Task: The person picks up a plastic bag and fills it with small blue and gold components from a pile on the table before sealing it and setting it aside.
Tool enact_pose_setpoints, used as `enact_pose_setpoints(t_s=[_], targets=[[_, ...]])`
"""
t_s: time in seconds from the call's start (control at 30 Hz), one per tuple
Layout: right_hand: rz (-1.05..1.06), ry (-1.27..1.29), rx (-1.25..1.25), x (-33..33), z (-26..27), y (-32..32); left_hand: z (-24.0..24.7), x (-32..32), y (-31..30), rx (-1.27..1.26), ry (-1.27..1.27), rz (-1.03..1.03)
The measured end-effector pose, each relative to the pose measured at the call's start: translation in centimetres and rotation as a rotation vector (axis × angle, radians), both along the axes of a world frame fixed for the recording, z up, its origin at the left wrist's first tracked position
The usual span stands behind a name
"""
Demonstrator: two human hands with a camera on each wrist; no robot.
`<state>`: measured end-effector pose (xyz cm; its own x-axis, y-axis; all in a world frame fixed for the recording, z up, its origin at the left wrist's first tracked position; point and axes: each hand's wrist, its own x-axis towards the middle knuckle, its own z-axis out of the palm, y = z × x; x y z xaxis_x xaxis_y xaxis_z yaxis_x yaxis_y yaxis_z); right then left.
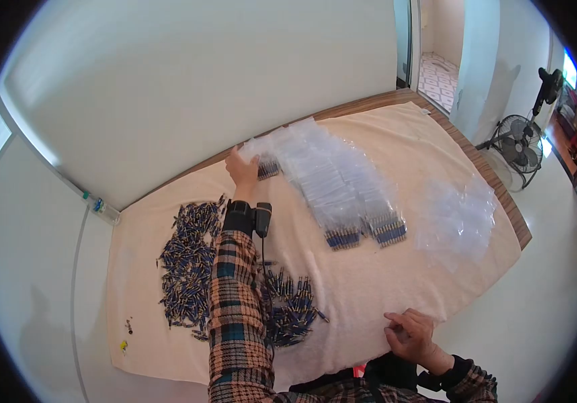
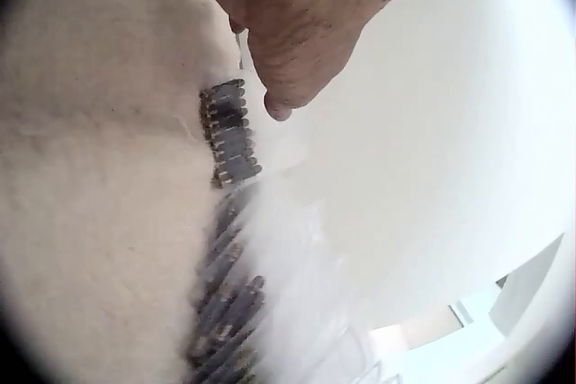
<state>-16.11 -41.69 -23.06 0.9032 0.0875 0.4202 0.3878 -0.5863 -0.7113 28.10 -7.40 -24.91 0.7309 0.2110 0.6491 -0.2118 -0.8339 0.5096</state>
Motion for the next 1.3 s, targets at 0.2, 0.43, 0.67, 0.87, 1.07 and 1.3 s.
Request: enact_pose_setpoints(t_s=[0.2,0.43,0.67,0.87,1.07,1.3], targets=[[-0.01,-0.007,-0.036,0.0,-0.7,0.0,1.3,-4.7,-2.8,0.201,0.232,-0.041],[-0.014,-0.007,-0.037,0.0,-0.7,-0.1,1.5,-4.0,-4.8,0.25,0.347,-0.063],[0.021,0.008,-0.144,-0.3,-0.4,-0.7,-1.5,-2.0,-3.3,0.432,0.242,-0.081],[-0.024,0.014,-0.019,-0.8,-1.2,-1.1,-1.5,-0.5,0.1,0.415,0.184,-0.282],[-0.02,0.055,0.115,-1.2,-1.2,-1.1,3.6,-6.6,-0.3,0.383,0.334,-0.409],[-0.421,-0.335,-0.19,2.6,1.0,-6.2,10.4,-21.7,-4.6,-0.041,0.589,-0.73]])
